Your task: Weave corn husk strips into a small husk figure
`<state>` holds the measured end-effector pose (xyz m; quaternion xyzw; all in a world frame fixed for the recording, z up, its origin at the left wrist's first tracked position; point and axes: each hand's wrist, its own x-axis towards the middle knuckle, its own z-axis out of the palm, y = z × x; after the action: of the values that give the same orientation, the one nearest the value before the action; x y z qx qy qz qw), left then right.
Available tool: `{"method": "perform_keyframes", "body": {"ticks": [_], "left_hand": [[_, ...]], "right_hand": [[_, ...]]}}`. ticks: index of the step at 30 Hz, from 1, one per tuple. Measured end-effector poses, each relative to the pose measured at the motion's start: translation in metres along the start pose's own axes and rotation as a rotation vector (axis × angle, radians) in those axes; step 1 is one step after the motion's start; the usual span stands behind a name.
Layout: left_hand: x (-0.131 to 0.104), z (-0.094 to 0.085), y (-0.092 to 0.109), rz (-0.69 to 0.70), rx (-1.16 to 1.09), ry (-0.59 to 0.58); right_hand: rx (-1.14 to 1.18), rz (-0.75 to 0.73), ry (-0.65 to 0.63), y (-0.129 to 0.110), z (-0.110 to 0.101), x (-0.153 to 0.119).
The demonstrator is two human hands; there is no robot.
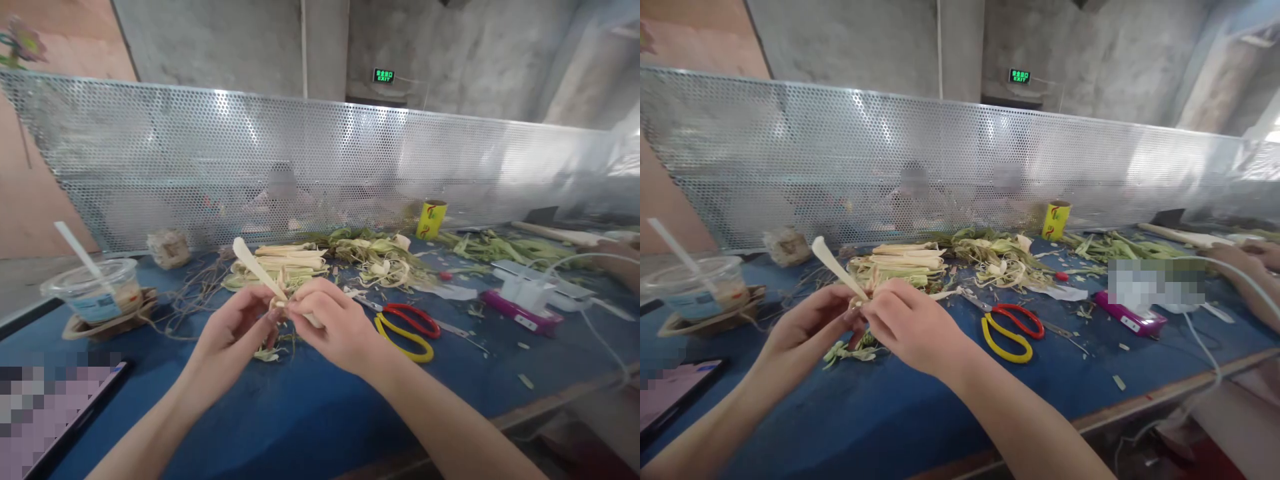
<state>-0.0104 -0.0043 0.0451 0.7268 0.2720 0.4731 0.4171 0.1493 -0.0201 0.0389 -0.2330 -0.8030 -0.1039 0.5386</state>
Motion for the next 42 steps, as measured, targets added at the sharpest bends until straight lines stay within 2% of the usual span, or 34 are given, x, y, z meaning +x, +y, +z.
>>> {"method": "perform_keyframes", "body": {"ticks": [5,9,18,27,31,38,42], "left_hand": [[0.001,-0.001,0.000,0.017,0.073,0.076],[0.002,-0.001,-0.001,0.047,0.024,0.106],[0.000,-0.002,-0.001,0.081,-0.018,0.105],[-0.001,-0.004,-0.002,0.133,0.012,0.115],[-0.003,-0.006,-0.003,0.160,0.101,0.122],[-0.005,-0.008,-0.001,0.298,0.461,0.129],[-0.005,-0.009,-0.003,0.328,0.545,0.134]], "right_hand": [[0.028,0.039,0.054,0.001,0.000,0.001],[0.076,0.110,0.042,0.002,-0.002,0.003],[0.037,0.131,0.070,0.001,-0.005,0.005],[0.152,0.151,0.037,0.002,-0.012,0.008],[0.157,0.166,0.016,0.001,-0.013,0.010],[0.178,0.209,-0.015,-0.002,-0.016,0.016],[0.133,0.204,-0.064,-0.002,-0.015,0.015]]}}
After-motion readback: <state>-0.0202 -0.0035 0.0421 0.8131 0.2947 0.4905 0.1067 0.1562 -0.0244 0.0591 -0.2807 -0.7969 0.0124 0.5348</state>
